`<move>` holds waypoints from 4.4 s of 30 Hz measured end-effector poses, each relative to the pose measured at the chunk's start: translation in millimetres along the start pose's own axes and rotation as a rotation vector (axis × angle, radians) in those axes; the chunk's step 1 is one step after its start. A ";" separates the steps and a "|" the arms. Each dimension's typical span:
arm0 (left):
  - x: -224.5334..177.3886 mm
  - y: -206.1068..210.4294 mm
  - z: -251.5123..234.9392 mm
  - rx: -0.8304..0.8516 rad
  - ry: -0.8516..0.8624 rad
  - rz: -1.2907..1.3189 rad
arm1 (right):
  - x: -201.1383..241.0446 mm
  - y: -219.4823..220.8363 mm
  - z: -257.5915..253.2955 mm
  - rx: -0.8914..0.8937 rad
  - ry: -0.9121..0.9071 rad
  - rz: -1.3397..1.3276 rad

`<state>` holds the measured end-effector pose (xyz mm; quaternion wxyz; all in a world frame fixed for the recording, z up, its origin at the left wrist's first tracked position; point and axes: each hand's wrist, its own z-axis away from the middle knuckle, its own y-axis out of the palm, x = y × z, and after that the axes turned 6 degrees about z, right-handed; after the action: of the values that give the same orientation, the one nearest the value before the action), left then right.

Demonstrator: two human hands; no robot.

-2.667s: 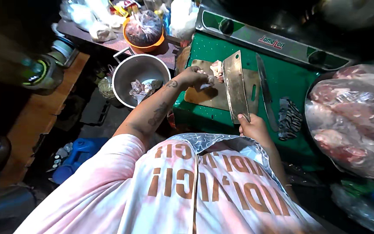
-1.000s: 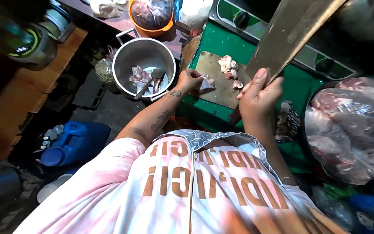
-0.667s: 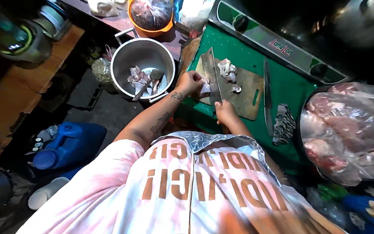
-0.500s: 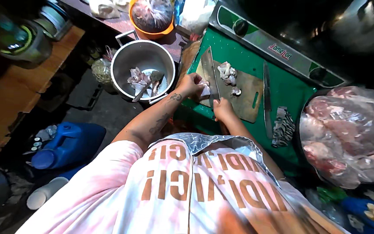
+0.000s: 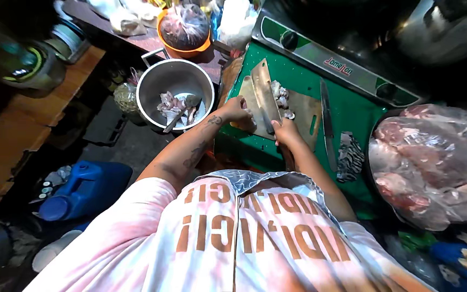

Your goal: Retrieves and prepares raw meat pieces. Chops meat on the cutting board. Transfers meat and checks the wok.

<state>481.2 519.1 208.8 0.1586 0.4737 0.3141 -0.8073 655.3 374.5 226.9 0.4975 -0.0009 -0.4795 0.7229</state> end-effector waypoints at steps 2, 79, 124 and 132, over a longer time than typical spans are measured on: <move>5.7 6.1 3.7 -0.070 -0.053 0.262 | -0.9 -3.5 -1.2 -0.062 0.020 -0.006; 39.4 31.1 14.8 -0.487 0.317 0.204 | 40.4 37.1 23.6 -0.067 -0.065 0.158; 26.3 15.6 10.8 -0.212 0.409 -0.380 | -76.5 -55.3 138.9 0.007 0.045 -0.035; 16.1 6.7 6.9 -0.218 0.091 0.302 | -118.3 -48.3 83.9 -0.445 0.221 0.185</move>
<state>472.2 510.2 194.9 0.3141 0.5314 0.3317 -0.7133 709.6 233.3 249.5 0.4661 -0.2330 -0.5673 0.6377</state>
